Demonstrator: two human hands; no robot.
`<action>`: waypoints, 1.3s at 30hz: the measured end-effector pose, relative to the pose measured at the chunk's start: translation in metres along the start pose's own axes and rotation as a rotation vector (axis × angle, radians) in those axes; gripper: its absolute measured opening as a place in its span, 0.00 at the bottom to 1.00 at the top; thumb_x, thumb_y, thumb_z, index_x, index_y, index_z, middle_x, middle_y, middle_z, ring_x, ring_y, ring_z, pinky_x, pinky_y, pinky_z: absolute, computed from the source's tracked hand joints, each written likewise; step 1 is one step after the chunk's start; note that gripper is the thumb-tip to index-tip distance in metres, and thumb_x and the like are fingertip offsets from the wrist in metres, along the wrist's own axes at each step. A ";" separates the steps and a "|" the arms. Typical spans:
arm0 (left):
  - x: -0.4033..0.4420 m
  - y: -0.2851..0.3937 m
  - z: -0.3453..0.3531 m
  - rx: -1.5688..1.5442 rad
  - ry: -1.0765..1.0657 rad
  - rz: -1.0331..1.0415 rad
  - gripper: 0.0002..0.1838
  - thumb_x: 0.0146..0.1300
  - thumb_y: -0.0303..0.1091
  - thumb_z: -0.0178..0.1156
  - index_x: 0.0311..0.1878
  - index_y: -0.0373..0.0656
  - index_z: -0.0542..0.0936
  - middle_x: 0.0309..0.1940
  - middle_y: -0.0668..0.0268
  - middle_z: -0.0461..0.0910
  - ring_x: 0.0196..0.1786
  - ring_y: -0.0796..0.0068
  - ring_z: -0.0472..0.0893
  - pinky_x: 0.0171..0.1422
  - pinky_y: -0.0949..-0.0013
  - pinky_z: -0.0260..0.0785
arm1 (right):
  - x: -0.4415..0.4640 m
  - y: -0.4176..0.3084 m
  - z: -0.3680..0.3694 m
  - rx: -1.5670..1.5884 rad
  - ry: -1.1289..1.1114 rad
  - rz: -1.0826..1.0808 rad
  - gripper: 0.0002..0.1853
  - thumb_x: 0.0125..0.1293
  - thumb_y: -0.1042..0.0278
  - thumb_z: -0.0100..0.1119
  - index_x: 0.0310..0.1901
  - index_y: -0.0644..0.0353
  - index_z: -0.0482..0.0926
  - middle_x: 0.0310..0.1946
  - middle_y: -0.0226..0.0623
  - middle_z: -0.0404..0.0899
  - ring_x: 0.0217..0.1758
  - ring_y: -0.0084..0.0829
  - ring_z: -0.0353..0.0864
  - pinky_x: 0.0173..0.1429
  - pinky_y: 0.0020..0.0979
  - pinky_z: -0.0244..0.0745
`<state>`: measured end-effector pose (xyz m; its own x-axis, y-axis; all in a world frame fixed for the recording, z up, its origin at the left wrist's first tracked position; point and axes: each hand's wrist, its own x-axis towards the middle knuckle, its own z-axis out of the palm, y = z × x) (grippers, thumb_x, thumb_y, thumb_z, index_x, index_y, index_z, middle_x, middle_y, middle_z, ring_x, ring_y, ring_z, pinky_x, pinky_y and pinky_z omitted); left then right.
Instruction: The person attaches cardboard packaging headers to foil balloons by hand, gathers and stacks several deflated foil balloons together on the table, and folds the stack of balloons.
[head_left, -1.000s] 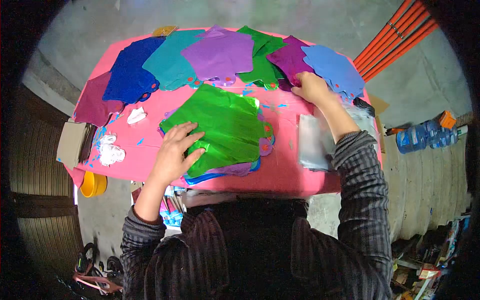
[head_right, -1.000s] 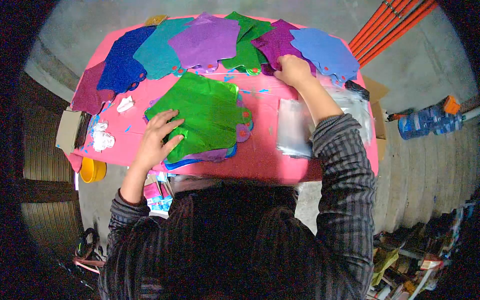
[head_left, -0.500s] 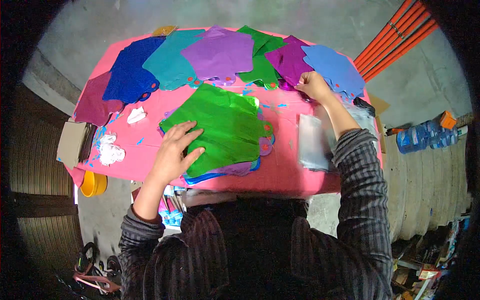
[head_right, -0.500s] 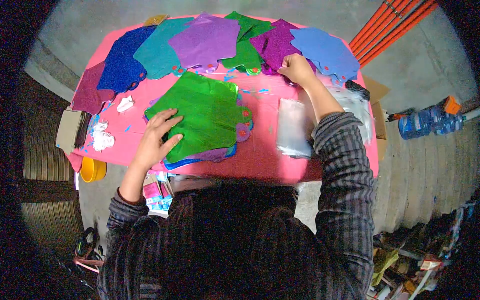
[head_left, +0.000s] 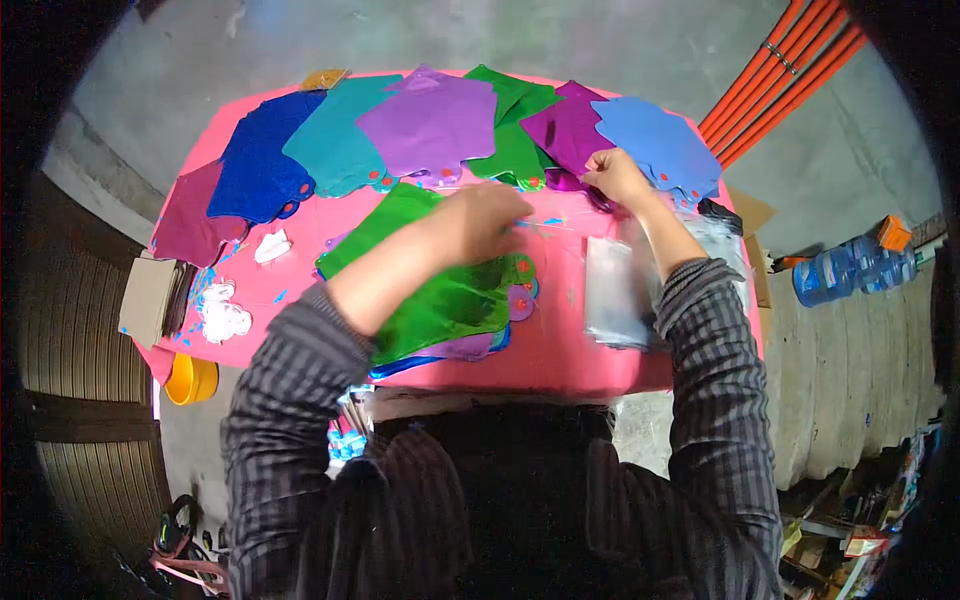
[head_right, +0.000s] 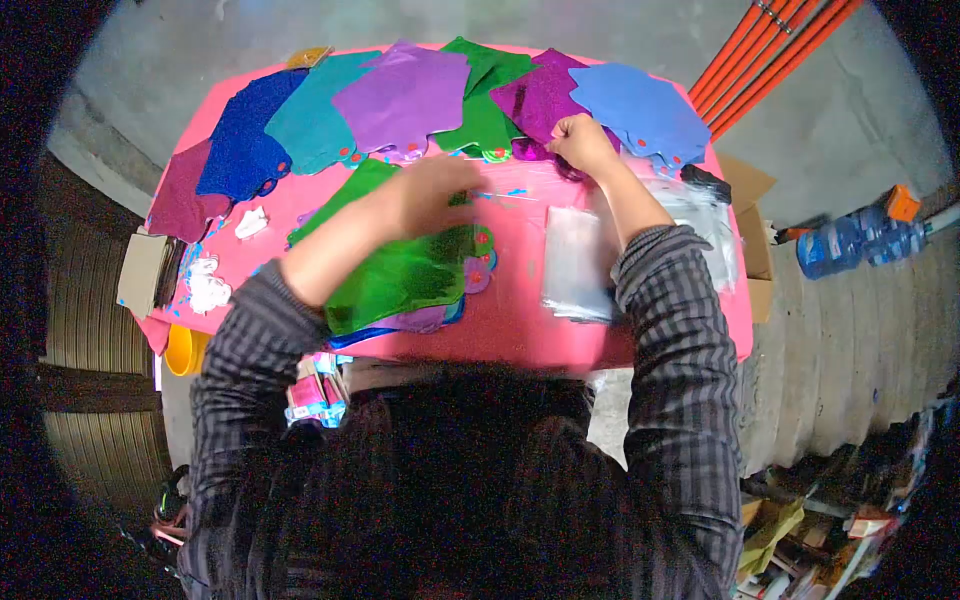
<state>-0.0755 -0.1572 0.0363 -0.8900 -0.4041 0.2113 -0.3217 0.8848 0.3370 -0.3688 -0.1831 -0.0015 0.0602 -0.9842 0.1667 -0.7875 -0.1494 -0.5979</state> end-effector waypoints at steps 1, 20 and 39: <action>0.015 -0.005 0.016 0.008 0.041 0.029 0.17 0.55 0.35 0.62 0.47 0.38 0.78 0.49 0.56 0.78 0.53 0.53 0.77 0.57 0.56 0.69 | 0.000 0.001 0.000 -0.008 0.020 0.032 0.19 0.51 0.74 0.70 0.17 0.56 0.64 0.15 0.22 0.61 0.21 0.16 0.57 0.22 0.28 0.57; 0.097 -0.023 0.106 -0.043 0.158 -0.021 0.25 0.65 0.49 0.52 0.64 0.55 0.71 0.67 0.54 0.64 0.71 0.55 0.61 0.72 0.43 0.48 | 0.027 -0.032 -0.065 0.439 0.058 -0.108 0.14 0.63 0.70 0.61 0.22 0.52 0.68 0.20 0.15 0.66 0.22 0.10 0.60 0.25 0.18 0.54; 0.030 -0.065 0.014 0.042 0.397 -0.269 0.20 0.62 0.42 0.55 0.55 0.45 0.77 0.50 0.55 0.78 0.54 0.53 0.77 0.58 0.59 0.70 | -0.044 -0.178 -0.054 -0.371 0.273 -0.922 0.16 0.46 0.76 0.57 0.41 0.61 0.78 0.34 0.41 0.76 0.40 0.42 0.76 0.44 0.37 0.72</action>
<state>-0.0861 -0.2234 0.0078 -0.5836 -0.6701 0.4587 -0.5439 0.7420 0.3920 -0.2642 -0.1081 0.1403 0.6323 -0.4394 0.6381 -0.6480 -0.7513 0.1247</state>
